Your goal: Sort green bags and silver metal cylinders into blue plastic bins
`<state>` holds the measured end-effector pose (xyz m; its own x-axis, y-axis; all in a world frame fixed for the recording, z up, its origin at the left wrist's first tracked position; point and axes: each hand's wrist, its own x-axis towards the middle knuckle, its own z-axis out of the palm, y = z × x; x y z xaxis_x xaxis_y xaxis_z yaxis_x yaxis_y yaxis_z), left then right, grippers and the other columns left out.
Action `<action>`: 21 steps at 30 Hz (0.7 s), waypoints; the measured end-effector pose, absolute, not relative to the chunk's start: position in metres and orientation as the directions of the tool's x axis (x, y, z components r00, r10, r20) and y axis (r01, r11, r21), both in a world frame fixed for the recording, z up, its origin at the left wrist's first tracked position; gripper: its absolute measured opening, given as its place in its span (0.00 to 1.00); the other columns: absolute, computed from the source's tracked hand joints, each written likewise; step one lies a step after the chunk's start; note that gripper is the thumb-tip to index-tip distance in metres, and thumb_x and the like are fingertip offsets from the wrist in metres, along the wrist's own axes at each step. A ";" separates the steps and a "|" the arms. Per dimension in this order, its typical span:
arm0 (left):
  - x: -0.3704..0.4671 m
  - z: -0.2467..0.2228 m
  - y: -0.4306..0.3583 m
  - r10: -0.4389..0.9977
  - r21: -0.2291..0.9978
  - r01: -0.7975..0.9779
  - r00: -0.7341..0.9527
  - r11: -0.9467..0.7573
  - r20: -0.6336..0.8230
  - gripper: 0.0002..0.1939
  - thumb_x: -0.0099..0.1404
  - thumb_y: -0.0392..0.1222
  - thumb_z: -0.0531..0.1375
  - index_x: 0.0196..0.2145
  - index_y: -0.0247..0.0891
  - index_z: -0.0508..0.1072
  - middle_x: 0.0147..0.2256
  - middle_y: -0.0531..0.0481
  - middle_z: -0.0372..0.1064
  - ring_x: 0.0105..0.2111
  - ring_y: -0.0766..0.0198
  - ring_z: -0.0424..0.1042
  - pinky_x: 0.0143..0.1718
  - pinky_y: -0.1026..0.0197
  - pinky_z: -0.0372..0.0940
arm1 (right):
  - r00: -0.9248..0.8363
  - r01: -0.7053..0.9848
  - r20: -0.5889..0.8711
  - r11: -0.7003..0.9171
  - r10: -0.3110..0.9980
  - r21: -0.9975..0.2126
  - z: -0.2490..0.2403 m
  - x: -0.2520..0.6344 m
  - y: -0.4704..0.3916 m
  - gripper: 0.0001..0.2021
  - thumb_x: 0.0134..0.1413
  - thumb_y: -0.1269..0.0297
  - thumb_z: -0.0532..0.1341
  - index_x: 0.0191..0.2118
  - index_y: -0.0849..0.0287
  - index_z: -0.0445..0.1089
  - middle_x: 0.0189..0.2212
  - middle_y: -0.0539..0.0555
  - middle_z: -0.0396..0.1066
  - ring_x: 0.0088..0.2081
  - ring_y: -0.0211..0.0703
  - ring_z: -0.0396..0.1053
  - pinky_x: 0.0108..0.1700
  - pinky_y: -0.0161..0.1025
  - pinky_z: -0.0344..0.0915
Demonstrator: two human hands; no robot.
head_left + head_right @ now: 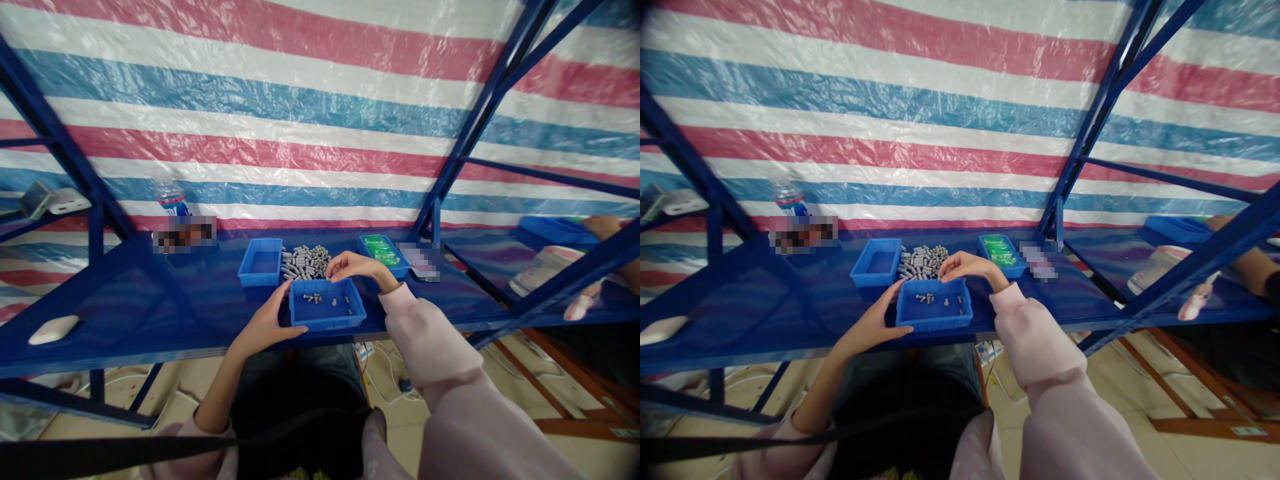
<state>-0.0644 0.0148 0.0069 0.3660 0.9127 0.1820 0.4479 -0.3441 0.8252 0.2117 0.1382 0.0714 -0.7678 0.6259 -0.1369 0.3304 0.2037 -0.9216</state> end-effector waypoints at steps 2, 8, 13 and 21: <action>-0.064 0.007 0.015 0.914 0.827 0.446 0.363 -0.343 0.183 0.52 0.53 0.54 0.68 0.67 0.43 0.45 0.65 0.40 0.50 0.62 0.45 0.55 0.62 0.43 0.53 | -0.779 0.348 -0.149 0.222 0.609 -0.911 0.071 0.213 0.139 0.18 0.38 0.56 0.71 0.36 0.60 0.77 0.25 0.47 0.73 0.25 0.33 0.66 0.29 0.32 0.61; -0.064 0.007 0.015 0.909 0.814 0.457 0.369 -0.359 0.193 0.52 0.53 0.55 0.67 0.67 0.42 0.44 0.65 0.40 0.49 0.62 0.46 0.55 0.62 0.44 0.53 | -0.787 0.339 -0.135 0.240 0.602 -0.910 0.071 0.214 0.141 0.16 0.39 0.56 0.71 0.35 0.61 0.76 0.25 0.47 0.71 0.25 0.32 0.64 0.28 0.31 0.59; -0.064 0.007 0.015 0.912 0.809 0.468 0.365 -0.355 0.188 0.52 0.53 0.55 0.67 0.67 0.42 0.44 0.65 0.40 0.49 0.62 0.46 0.55 0.62 0.45 0.53 | -0.712 0.356 -0.111 0.221 0.693 -0.908 0.068 0.211 0.142 0.19 0.41 0.52 0.69 0.36 0.62 0.75 0.23 0.47 0.70 0.22 0.31 0.61 0.25 0.31 0.57; -0.064 0.007 0.015 0.913 0.808 0.472 0.363 -0.352 0.185 0.52 0.53 0.55 0.67 0.67 0.42 0.44 0.65 0.41 0.50 0.62 0.46 0.55 0.62 0.45 0.54 | -0.616 0.494 -0.038 0.349 0.786 -0.796 0.052 0.204 0.151 0.16 0.38 0.60 0.69 0.35 0.64 0.74 0.19 0.44 0.64 0.23 0.32 0.60 0.25 0.31 0.57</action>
